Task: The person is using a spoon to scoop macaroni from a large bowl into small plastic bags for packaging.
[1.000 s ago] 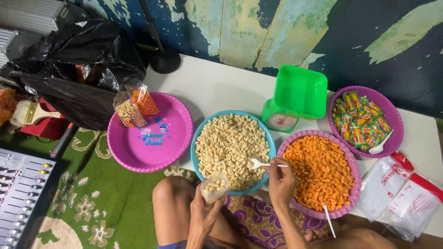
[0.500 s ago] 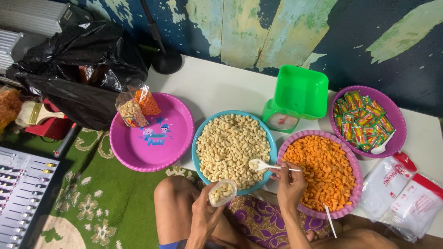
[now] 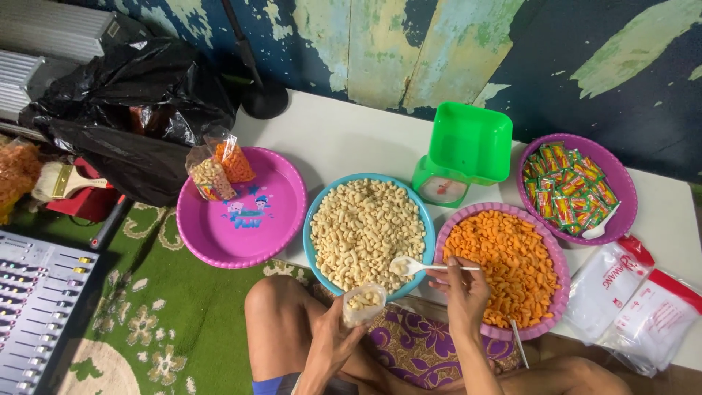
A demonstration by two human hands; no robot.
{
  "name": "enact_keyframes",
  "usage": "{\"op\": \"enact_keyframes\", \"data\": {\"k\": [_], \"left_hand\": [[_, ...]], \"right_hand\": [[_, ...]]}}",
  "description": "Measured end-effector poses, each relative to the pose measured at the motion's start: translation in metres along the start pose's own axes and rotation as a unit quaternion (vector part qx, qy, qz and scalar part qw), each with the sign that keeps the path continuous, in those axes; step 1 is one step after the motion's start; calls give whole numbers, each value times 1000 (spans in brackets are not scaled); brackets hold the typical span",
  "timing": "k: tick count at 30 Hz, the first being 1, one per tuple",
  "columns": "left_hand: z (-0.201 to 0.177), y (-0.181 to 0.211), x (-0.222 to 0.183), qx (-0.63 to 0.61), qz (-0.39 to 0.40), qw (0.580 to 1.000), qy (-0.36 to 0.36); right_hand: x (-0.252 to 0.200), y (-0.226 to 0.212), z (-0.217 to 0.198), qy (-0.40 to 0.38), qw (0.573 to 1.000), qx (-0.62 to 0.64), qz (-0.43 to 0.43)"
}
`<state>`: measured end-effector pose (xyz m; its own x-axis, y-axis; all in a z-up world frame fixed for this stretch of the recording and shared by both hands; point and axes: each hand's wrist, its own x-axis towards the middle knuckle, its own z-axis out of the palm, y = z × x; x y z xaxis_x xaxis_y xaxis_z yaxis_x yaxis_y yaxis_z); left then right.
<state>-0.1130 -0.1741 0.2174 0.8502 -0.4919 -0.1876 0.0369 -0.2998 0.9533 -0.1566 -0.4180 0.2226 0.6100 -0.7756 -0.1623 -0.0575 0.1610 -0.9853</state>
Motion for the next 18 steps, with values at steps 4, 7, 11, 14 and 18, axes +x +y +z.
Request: {"op": "enact_keyframes", "data": {"k": [4,7,11,14,18], "left_hand": [[3,7,-2,34,21,999,2],[8,9,-4,15,50,998,-19],[13,13,-6,26,60,997,-29],[17,13,-8,25,80,996,-29],[15,19,-14,-11,102,994,-33]], "right_hand": [[-13,-22,-6,-9,1000,22,8],[-23,-35,-14,-32,999,14,16],[-35,-48,-18,-90,995,-23,-45],[-46,-51,-23,-121,982,-86,-115],[-55,-19,-51,-159,857,-299,-388]]}}
